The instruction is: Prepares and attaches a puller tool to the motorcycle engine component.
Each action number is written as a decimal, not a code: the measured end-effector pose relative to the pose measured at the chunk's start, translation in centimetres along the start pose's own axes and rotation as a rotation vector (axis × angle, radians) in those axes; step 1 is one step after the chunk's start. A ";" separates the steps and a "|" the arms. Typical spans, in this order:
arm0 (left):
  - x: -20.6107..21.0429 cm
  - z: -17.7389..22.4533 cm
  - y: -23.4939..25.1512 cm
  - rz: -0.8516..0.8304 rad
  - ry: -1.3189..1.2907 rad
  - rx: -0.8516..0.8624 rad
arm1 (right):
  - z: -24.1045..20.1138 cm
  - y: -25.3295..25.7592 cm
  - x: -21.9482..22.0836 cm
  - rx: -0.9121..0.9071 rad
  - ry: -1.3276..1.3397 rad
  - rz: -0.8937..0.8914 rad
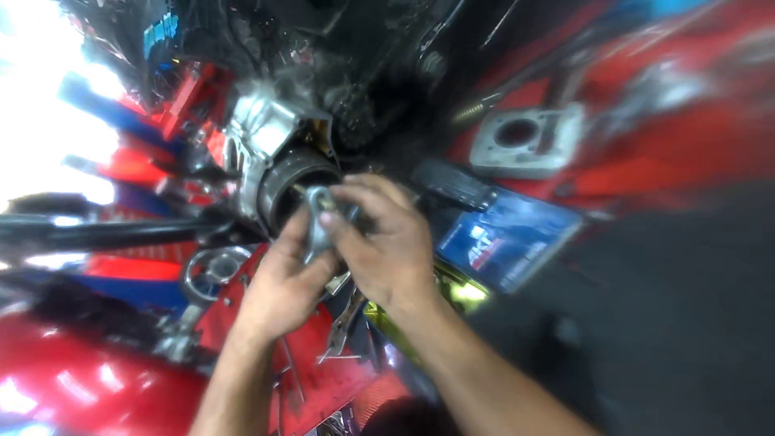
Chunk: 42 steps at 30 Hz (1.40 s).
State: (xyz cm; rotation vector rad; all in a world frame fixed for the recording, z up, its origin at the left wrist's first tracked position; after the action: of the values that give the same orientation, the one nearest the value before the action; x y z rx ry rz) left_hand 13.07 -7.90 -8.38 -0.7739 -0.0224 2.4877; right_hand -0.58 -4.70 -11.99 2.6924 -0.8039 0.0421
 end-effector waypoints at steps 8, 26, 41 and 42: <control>-0.5 0.4 -0.8 -0.255 0.247 -0.189 | -1.0 -3.4 -0.2 -0.023 0.038 0.242; -2.8 -0.1 1.0 -0.099 0.281 -0.143 | -0.3 -1.1 1.6 0.051 -0.204 0.238; -3.4 -0.1 1.0 0.146 0.473 -0.077 | -3.4 1.7 1.4 -0.188 -0.649 0.002; -3.5 -0.2 1.0 0.141 0.458 -0.072 | -3.3 1.6 1.6 -0.185 -0.597 -0.049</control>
State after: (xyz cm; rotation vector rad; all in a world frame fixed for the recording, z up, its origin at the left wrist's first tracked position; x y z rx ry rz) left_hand 15.08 -10.51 -6.88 -1.4003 0.1109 2.3880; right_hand 0.07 -5.73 -8.18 2.5563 -0.8431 -0.8375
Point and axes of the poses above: each hand's wrist, its own y-axis towards the middle knuckle, its own x-axis out of the palm, z = x × y, the point moved 9 cm from there along y, towards the middle knuckle, and after that the axes turned 2 degrees about -y, right-handed, at the moved point
